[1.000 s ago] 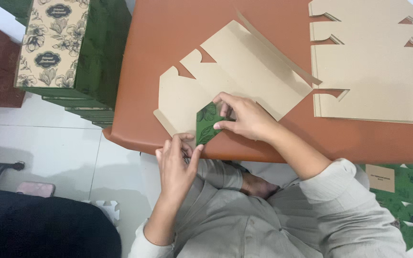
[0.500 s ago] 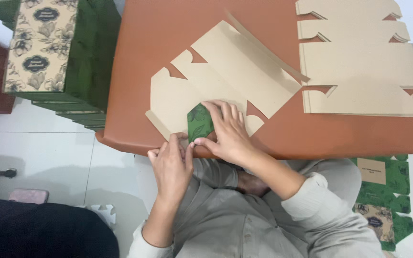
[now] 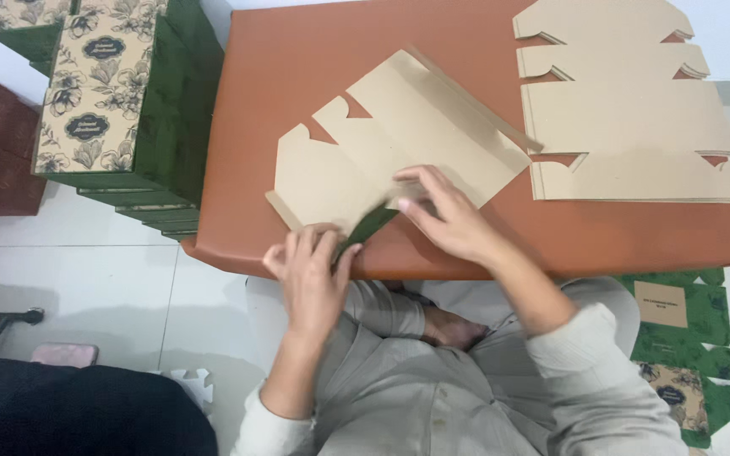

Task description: The person folds a flat cardboard template along pre-scored lines to form a box, tucking the sides into place.

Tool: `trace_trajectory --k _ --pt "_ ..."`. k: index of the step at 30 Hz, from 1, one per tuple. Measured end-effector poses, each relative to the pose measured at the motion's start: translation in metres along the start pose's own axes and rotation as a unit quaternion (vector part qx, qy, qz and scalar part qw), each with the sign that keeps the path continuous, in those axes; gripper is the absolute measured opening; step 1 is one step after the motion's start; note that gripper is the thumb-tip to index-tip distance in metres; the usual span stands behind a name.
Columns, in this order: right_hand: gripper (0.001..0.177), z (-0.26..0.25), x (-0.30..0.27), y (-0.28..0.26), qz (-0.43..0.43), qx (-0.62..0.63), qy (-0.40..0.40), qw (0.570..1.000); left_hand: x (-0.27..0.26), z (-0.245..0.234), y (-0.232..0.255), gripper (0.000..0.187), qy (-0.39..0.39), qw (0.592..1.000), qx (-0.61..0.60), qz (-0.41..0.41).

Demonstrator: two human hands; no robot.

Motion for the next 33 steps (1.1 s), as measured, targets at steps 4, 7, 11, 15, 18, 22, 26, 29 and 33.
trace_trajectory --k 4,7,11,15,18,22,26,29,33 --pt "0.099 -0.018 -0.027 -0.024 -0.057 -0.174 -0.083 0.980 0.014 -0.017 -0.019 0.011 0.008 0.996 -0.080 0.045" --pt "0.083 -0.009 -0.032 -0.013 -0.076 -0.269 -0.108 0.954 0.019 -0.030 -0.029 0.009 -0.003 0.991 -0.115 0.062" --pt "0.040 0.019 -0.029 0.019 -0.292 -0.394 0.047 0.870 0.014 -0.037 -0.041 0.010 -0.031 0.983 -0.153 0.095" --pt "0.023 0.028 -0.011 0.022 -0.316 -0.436 0.041 0.842 0.008 -0.031 -0.062 0.009 -0.087 0.971 -0.187 0.125" --pt "0.012 0.016 0.006 0.007 -0.265 -0.365 -0.023 0.892 0.012 -0.046 -0.046 0.008 -0.156 0.965 -0.171 0.126" --pt "0.009 0.010 0.032 0.020 -0.220 -0.280 -0.049 0.933 0.019 -0.045 -0.035 0.040 -0.194 0.962 -0.131 0.139" --pt "0.006 0.005 0.053 0.020 -0.058 -0.149 -0.080 0.984 0.037 -0.017 -0.020 0.043 -0.174 0.960 0.018 0.220" --pt "0.010 0.006 0.060 0.022 -0.002 -0.119 -0.081 0.990 0.042 -0.007 -0.014 0.040 -0.184 0.947 0.030 0.260" --pt "0.010 0.018 0.061 0.037 -0.023 -0.141 -0.044 0.989 0.031 0.007 -0.021 0.032 -0.131 0.946 0.062 0.290"
Point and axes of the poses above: each hand's wrist, its own x-axis towards the middle knuckle, its own z-axis out of the palm, y = z × x, the point moved 4 cm from there along x, towards the middle knuckle, and after that the axes turned 5 degrees about -y, right-handed, at the moved point
